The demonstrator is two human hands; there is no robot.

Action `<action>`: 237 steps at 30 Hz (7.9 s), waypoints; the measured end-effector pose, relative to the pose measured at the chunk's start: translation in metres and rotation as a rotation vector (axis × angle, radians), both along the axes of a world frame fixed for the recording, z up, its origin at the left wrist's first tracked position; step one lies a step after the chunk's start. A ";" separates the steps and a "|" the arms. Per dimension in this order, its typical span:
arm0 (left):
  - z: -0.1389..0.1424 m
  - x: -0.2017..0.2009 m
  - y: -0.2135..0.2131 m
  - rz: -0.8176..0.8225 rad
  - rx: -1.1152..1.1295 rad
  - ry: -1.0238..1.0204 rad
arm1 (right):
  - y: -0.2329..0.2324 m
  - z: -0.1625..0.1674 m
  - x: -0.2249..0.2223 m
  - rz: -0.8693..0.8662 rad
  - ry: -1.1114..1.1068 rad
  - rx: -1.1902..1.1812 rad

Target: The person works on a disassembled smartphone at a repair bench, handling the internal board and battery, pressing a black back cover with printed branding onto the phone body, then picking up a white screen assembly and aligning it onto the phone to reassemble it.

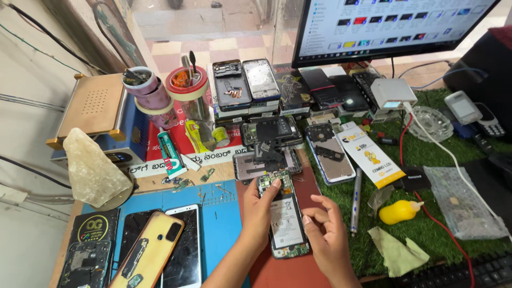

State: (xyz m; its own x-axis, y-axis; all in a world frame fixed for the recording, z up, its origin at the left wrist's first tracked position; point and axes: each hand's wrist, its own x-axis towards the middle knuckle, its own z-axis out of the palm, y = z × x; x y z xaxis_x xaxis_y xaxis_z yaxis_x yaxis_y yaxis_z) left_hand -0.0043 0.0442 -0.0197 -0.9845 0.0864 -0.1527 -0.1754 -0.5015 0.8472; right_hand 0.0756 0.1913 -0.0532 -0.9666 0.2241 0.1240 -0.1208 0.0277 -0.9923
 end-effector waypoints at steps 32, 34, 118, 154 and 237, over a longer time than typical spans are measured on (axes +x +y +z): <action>-0.008 0.014 0.000 0.112 -0.396 0.259 | -0.010 0.009 0.000 -0.027 -0.008 0.305; -0.009 0.015 0.000 0.115 -0.360 0.307 | -0.015 0.010 0.000 0.009 0.027 0.287; -0.008 0.016 0.011 -0.048 0.011 -0.024 | -0.003 0.042 0.007 0.075 -0.017 0.287; -0.008 0.017 0.007 -0.057 0.096 0.072 | -0.007 0.031 0.003 0.020 0.041 0.318; -0.004 0.013 -0.017 -0.003 -0.173 0.139 | 0.027 0.264 -0.174 -0.072 1.090 1.224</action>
State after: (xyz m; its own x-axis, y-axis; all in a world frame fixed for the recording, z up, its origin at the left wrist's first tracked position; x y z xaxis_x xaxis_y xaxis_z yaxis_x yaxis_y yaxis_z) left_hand 0.0085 0.0268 -0.0232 -0.9968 0.0740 -0.0286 -0.0525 -0.3463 0.9367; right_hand -0.0985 0.2180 0.2104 -0.3020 -0.4760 0.8260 -0.6709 0.7217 0.1706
